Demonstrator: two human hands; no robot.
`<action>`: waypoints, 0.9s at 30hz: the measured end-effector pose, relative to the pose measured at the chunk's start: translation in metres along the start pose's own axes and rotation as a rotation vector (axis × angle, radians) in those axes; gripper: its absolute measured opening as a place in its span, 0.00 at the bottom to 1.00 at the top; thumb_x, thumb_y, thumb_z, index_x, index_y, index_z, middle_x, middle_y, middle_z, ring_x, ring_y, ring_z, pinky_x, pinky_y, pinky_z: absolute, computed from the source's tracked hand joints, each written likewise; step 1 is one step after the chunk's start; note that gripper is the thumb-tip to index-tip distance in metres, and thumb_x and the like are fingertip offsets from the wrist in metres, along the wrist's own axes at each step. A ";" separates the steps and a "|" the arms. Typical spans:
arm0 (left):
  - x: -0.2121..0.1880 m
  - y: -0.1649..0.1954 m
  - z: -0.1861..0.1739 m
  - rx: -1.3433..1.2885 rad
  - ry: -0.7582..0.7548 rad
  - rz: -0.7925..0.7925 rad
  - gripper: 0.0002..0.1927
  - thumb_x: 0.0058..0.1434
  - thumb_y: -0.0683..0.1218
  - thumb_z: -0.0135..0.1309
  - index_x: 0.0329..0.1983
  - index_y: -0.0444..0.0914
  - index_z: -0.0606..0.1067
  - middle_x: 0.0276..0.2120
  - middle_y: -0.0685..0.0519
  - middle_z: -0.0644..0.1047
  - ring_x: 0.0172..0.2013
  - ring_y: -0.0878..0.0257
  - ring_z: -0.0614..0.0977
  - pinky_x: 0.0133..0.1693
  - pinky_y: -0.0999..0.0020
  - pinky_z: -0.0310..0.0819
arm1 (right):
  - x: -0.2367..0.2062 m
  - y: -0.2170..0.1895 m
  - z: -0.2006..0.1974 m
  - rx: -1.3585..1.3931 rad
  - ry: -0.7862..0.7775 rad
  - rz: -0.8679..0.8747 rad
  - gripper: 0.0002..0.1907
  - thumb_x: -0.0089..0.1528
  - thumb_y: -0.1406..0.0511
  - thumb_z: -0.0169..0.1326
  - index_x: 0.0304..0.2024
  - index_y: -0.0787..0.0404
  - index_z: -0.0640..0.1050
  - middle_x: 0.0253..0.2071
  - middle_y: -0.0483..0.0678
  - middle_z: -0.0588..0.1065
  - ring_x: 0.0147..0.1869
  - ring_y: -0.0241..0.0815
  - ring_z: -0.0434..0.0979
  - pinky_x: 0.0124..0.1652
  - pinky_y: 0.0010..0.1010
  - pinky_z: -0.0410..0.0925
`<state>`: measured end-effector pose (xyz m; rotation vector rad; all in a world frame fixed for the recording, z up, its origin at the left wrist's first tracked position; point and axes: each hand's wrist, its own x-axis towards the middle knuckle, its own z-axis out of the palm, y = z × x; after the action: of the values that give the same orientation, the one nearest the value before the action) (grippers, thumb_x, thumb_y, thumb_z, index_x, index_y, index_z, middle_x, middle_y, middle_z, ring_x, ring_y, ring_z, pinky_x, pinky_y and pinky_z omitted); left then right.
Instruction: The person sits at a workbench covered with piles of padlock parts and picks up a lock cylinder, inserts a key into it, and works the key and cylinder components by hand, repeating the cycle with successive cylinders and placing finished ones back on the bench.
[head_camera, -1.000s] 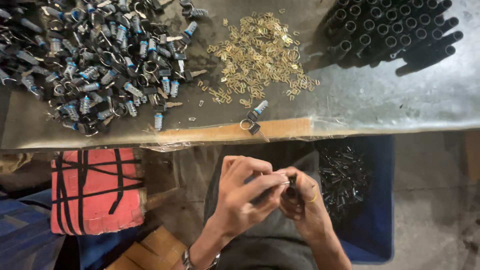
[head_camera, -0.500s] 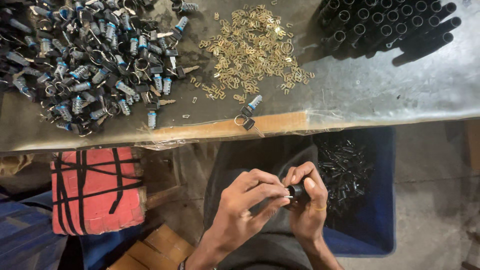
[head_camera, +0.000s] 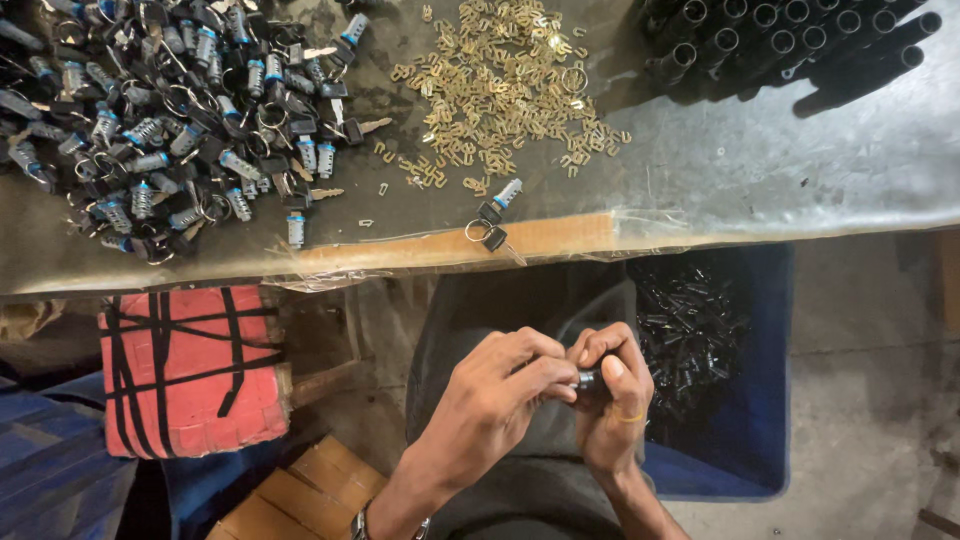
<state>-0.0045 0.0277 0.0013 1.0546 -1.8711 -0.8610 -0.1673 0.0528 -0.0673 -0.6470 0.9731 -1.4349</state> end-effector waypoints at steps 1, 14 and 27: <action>0.000 -0.001 0.002 0.012 0.011 0.010 0.16 0.54 0.38 0.65 0.45 0.42 0.76 0.41 0.56 0.78 0.41 0.58 0.80 0.44 0.63 0.72 | 0.001 0.000 0.000 0.004 0.003 0.007 0.15 0.65 0.57 0.49 0.37 0.63 0.66 0.32 0.49 0.64 0.36 0.36 0.61 0.36 0.26 0.58; -0.001 0.006 0.001 0.061 0.116 0.035 0.22 0.53 0.44 0.70 0.50 0.43 0.76 0.45 0.55 0.77 0.44 0.58 0.81 0.46 0.64 0.75 | 0.011 0.001 0.004 0.344 -0.034 0.249 0.12 0.69 0.58 0.46 0.39 0.60 0.65 0.31 0.44 0.61 0.33 0.33 0.59 0.31 0.24 0.56; 0.046 -0.021 -0.038 0.432 0.354 -0.110 0.15 0.60 0.46 0.67 0.48 0.40 0.77 0.42 0.53 0.77 0.39 0.60 0.79 0.42 0.63 0.69 | 0.011 -0.011 -0.001 0.426 -0.096 0.257 0.12 0.70 0.57 0.45 0.39 0.59 0.66 0.27 0.44 0.60 0.23 0.31 0.53 0.21 0.23 0.50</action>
<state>0.0213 -0.0288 0.0150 1.4765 -1.7399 -0.2981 -0.1745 0.0416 -0.0603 -0.2622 0.6209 -1.3128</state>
